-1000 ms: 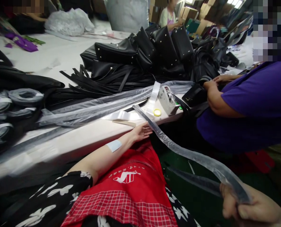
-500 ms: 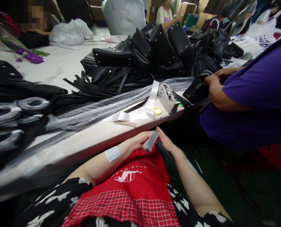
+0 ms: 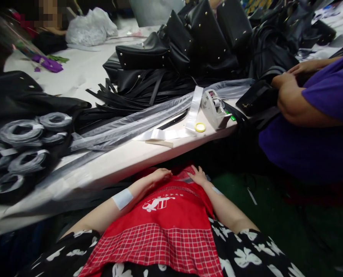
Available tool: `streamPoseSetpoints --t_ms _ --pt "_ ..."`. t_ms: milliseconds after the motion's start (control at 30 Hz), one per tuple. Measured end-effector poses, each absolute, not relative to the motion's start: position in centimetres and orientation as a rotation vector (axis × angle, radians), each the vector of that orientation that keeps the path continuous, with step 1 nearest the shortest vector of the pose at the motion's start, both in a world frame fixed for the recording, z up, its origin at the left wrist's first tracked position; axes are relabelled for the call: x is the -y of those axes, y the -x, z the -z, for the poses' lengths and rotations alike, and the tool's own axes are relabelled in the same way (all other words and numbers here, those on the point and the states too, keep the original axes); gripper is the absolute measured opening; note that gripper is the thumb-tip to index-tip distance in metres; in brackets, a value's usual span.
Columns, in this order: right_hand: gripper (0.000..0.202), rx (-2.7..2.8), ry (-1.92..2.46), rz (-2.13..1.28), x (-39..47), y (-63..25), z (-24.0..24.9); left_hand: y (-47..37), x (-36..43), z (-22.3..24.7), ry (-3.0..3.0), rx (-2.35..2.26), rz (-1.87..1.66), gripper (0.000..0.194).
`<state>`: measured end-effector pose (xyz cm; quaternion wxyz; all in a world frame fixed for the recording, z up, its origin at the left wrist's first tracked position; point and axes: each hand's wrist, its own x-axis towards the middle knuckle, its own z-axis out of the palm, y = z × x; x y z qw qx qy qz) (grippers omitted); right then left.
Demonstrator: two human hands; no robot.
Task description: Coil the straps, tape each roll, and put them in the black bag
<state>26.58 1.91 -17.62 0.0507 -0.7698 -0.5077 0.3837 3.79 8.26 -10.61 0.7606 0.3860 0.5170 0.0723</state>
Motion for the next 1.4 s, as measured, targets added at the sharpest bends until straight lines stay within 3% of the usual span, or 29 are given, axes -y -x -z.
streamPoseSetpoints --t_ms 400,700,833,1033,1233,1400 --pt "0.046 1.668 2.675 -0.744 0.0 -26.2 16.6 -4.2 -9.8 12.6 -1.096 -1.136 -0.147 0.031" --pt "0.056 1.709 2.532 -0.349 -3.5 -29.5 7.5 -4.1 -10.7 8.9 -1.477 -1.121 -0.332 0.029" --pt "0.053 1.893 2.189 -0.405 -3.6 -28.4 3.3 -4.8 -10.6 4.8 -1.729 -0.944 -0.362 0.036" --pt "0.048 1.845 2.045 -0.539 -3.0 -25.4 0.2 -5.1 -10.3 1.6 -1.41 -0.303 0.304 0.061" --pt "0.033 1.868 1.849 -0.847 -2.5 -22.7 -0.6 -5.3 -9.8 1.6 -1.427 -0.229 0.129 0.069" --pt "0.027 1.821 1.623 -1.121 -2.4 -22.2 -0.6 -5.9 -9.3 1.6 -1.276 -0.285 0.039 0.053"
